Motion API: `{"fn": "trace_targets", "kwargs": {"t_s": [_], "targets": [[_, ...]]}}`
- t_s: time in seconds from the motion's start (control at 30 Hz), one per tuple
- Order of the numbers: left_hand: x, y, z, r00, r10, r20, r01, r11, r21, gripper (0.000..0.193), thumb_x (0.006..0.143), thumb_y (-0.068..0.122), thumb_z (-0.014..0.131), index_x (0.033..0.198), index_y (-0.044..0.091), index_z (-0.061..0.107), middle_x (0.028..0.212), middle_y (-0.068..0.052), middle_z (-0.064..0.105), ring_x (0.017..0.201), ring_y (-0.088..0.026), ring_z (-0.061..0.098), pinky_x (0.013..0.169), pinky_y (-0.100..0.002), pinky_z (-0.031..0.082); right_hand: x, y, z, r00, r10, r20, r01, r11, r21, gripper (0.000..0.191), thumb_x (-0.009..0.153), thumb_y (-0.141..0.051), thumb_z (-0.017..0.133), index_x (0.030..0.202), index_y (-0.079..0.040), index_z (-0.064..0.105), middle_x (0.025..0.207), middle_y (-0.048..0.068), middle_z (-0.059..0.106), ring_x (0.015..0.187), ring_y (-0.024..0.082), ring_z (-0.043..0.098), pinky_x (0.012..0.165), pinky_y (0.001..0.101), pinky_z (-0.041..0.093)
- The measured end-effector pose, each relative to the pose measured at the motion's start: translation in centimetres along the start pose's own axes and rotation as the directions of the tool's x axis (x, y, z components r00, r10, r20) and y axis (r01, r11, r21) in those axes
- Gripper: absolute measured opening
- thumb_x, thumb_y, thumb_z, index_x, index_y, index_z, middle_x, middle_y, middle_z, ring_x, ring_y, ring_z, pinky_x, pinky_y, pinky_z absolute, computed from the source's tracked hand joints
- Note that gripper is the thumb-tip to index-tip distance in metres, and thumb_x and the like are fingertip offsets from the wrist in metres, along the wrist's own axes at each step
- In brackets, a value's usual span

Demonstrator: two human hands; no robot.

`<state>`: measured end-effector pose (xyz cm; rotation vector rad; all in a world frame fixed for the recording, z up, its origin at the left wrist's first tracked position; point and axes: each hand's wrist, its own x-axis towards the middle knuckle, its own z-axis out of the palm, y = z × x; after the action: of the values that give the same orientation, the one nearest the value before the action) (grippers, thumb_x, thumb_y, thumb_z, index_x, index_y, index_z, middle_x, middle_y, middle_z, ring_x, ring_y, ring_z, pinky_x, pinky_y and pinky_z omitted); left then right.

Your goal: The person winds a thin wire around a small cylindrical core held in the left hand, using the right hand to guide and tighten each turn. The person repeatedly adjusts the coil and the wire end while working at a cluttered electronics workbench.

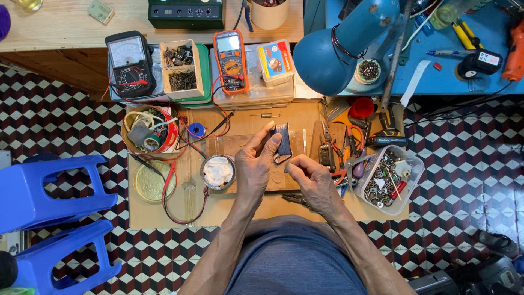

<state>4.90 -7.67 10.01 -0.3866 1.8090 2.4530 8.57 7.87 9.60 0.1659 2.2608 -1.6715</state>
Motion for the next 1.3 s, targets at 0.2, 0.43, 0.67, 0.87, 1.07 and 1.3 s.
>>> {"fn": "trace_targets", "kwargs": {"t_s": [0.2, 0.43, 0.67, 0.87, 1.07, 1.3], "targets": [[0.1, 0.0, 0.0, 1.0, -0.012, -0.02, 0.011, 0.999, -0.04, 0.044, 0.096, 0.018, 0.071, 0.135, 0.0, 0.065, 0.121, -0.009, 0.073, 0.103, -0.01, 0.068, 0.089, -0.024, 0.057, 0.0, -0.5, 0.1, 0.999, -0.034, -0.017, 0.034, 0.999, -0.024, 0.02, 0.098, -0.021, 0.063, 0.097, -0.002, 0.07, 0.069, -0.003, 0.053, 0.062, 0.005, 0.044, 0.052, 0.0253, 0.036], [-0.1, -0.1, -0.1, 0.999, -0.036, -0.036, 0.033, 0.996, -0.086, 0.044, 0.095, 0.017, 0.072, 0.135, 0.001, 0.065, 0.121, -0.008, 0.073, 0.102, -0.01, 0.068, 0.088, -0.024, 0.058, -0.1, -0.3, 0.2, 0.998, -0.061, -0.022, 0.059, 0.997, -0.057, 0.02, 0.099, -0.021, 0.064, 0.097, -0.002, 0.07, 0.069, -0.003, 0.055, 0.062, 0.005, 0.045, 0.053, 0.0251, 0.037], [-0.1, -0.2, -0.1, 0.999, 0.002, -0.044, -0.005, 0.998, -0.066, 0.044, 0.096, 0.017, 0.071, 0.136, 0.0, 0.065, 0.121, -0.008, 0.073, 0.102, -0.009, 0.067, 0.088, -0.023, 0.057, 0.0, -0.3, 0.1, 0.998, -0.053, -0.017, 0.052, 0.997, -0.056, 0.019, 0.098, -0.02, 0.064, 0.096, -0.002, 0.07, 0.069, -0.003, 0.054, 0.062, 0.005, 0.044, 0.052, 0.0252, 0.036], [-0.1, -0.1, -0.2, 0.999, -0.012, -0.051, 0.01, 0.999, -0.045, 0.044, 0.096, 0.018, 0.071, 0.136, 0.001, 0.065, 0.121, -0.008, 0.073, 0.103, -0.009, 0.067, 0.09, -0.023, 0.056, 0.0, -0.6, 0.3, 0.998, -0.052, -0.02, 0.051, 0.997, -0.052, 0.019, 0.098, -0.02, 0.064, 0.097, -0.003, 0.07, 0.069, -0.003, 0.055, 0.062, 0.005, 0.045, 0.053, 0.0249, 0.037], [0.1, -0.6, 0.1, 0.998, 0.035, -0.052, -0.036, 0.999, -0.03, 0.045, 0.096, 0.019, 0.071, 0.137, 0.0, 0.064, 0.124, -0.009, 0.073, 0.106, -0.009, 0.067, 0.091, -0.023, 0.055, 0.0, -0.7, 0.2, 0.999, -0.037, -0.025, 0.035, 0.996, -0.077, 0.019, 0.097, -0.021, 0.064, 0.097, -0.002, 0.071, 0.069, -0.002, 0.056, 0.062, 0.005, 0.046, 0.054, 0.025, 0.037], [-0.1, -0.8, -0.1, 0.999, 0.035, -0.032, -0.034, 0.999, 0.014, 0.046, 0.097, 0.02, 0.071, 0.138, 0.0, 0.064, 0.121, -0.011, 0.074, 0.104, -0.01, 0.067, 0.089, -0.023, 0.056, 0.0, -1.3, 0.1, 1.0, 0.001, -0.018, -0.002, 0.999, -0.039, 0.02, 0.097, -0.022, 0.064, 0.098, -0.004, 0.071, 0.068, -0.004, 0.054, 0.06, 0.005, 0.044, 0.052, 0.0242, 0.036]]}}
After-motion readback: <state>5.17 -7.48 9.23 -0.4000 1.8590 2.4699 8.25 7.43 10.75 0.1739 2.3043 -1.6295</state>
